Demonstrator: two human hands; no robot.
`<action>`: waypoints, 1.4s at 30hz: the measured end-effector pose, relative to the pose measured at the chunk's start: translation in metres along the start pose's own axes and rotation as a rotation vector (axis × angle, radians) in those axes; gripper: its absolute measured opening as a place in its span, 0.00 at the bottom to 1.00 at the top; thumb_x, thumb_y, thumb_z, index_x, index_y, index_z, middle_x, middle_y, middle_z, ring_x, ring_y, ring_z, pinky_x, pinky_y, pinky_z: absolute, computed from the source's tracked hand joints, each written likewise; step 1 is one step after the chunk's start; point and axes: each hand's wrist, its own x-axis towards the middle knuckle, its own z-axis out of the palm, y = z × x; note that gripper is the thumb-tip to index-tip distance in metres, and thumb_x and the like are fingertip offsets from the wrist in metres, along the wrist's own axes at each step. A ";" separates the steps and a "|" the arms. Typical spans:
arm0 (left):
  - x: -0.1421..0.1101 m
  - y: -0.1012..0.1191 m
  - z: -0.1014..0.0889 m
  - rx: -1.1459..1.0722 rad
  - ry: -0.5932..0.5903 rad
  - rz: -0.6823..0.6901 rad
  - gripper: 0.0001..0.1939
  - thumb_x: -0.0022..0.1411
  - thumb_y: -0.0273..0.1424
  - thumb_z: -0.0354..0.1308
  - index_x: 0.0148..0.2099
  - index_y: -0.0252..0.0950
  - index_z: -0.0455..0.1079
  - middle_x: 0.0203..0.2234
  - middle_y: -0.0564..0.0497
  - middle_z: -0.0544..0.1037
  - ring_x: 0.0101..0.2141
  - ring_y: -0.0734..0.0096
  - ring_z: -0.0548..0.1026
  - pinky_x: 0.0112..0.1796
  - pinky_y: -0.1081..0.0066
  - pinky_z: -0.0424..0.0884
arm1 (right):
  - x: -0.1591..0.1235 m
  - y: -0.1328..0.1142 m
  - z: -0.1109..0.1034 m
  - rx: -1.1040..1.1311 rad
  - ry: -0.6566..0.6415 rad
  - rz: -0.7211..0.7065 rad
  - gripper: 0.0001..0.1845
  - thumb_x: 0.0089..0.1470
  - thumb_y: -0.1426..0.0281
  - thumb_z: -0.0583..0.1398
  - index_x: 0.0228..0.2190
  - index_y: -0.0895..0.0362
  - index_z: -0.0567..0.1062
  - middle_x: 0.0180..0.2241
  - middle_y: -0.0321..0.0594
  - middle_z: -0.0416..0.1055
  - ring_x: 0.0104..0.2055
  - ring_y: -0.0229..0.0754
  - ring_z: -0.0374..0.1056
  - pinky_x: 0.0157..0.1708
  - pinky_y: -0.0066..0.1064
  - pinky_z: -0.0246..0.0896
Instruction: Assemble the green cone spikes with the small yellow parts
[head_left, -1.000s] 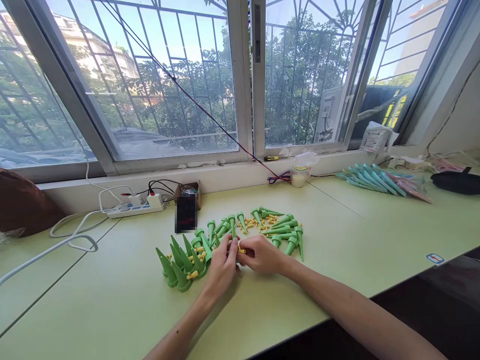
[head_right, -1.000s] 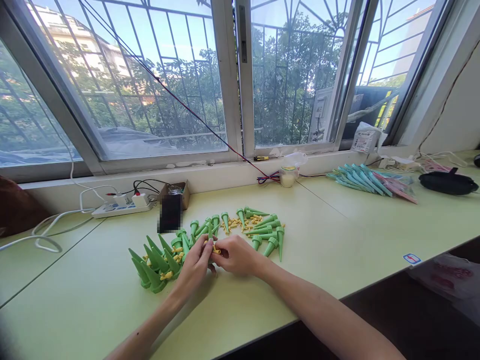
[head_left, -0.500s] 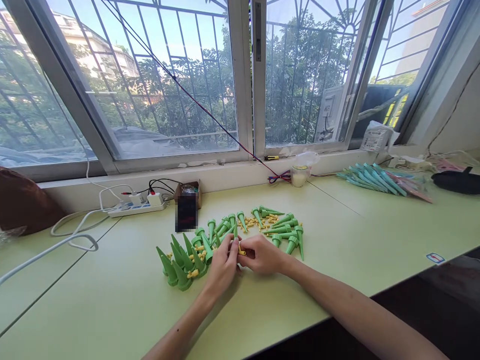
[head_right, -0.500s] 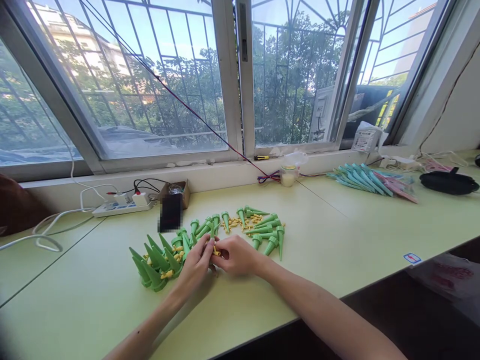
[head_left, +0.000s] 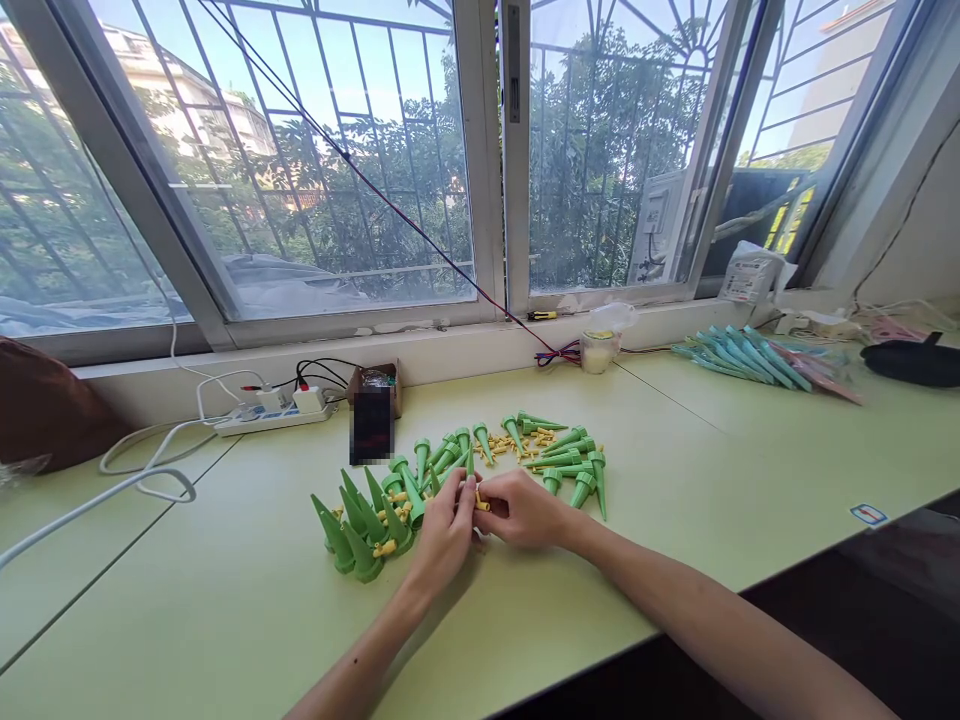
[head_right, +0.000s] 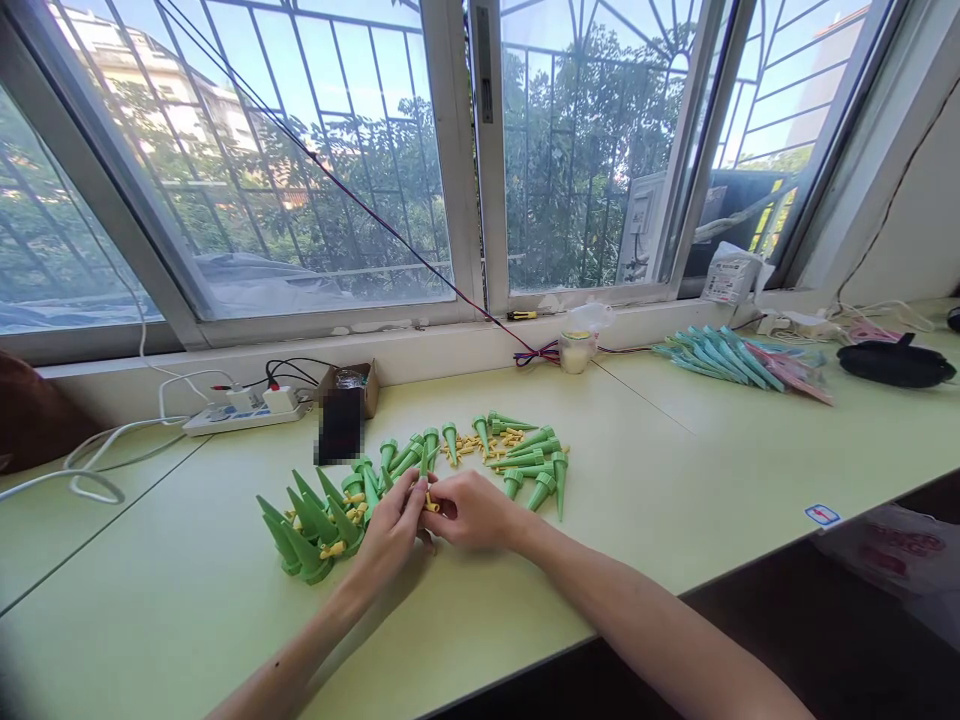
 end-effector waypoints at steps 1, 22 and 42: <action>0.000 0.000 0.000 0.005 -0.001 0.002 0.18 0.66 0.49 0.50 0.38 0.38 0.64 0.27 0.54 0.71 0.20 0.71 0.72 0.16 0.70 0.73 | 0.000 0.000 0.000 -0.001 -0.002 0.000 0.14 0.54 0.73 0.58 0.20 0.57 0.61 0.18 0.28 0.57 0.21 0.31 0.50 0.23 0.24 0.46; 0.001 -0.006 0.000 0.018 -0.001 0.007 0.18 0.66 0.49 0.49 0.38 0.38 0.63 0.27 0.55 0.70 0.20 0.72 0.72 0.17 0.70 0.74 | 0.000 0.002 0.002 0.008 0.011 -0.017 0.13 0.54 0.74 0.57 0.20 0.57 0.61 0.17 0.28 0.56 0.20 0.31 0.50 0.22 0.24 0.46; 0.005 -0.007 -0.001 0.123 0.054 0.081 0.15 0.67 0.44 0.49 0.33 0.39 0.63 0.28 0.53 0.71 0.29 0.68 0.70 0.30 0.70 0.72 | 0.000 0.003 0.004 -0.039 0.027 -0.035 0.14 0.54 0.73 0.58 0.20 0.57 0.61 0.18 0.29 0.58 0.20 0.31 0.50 0.23 0.24 0.46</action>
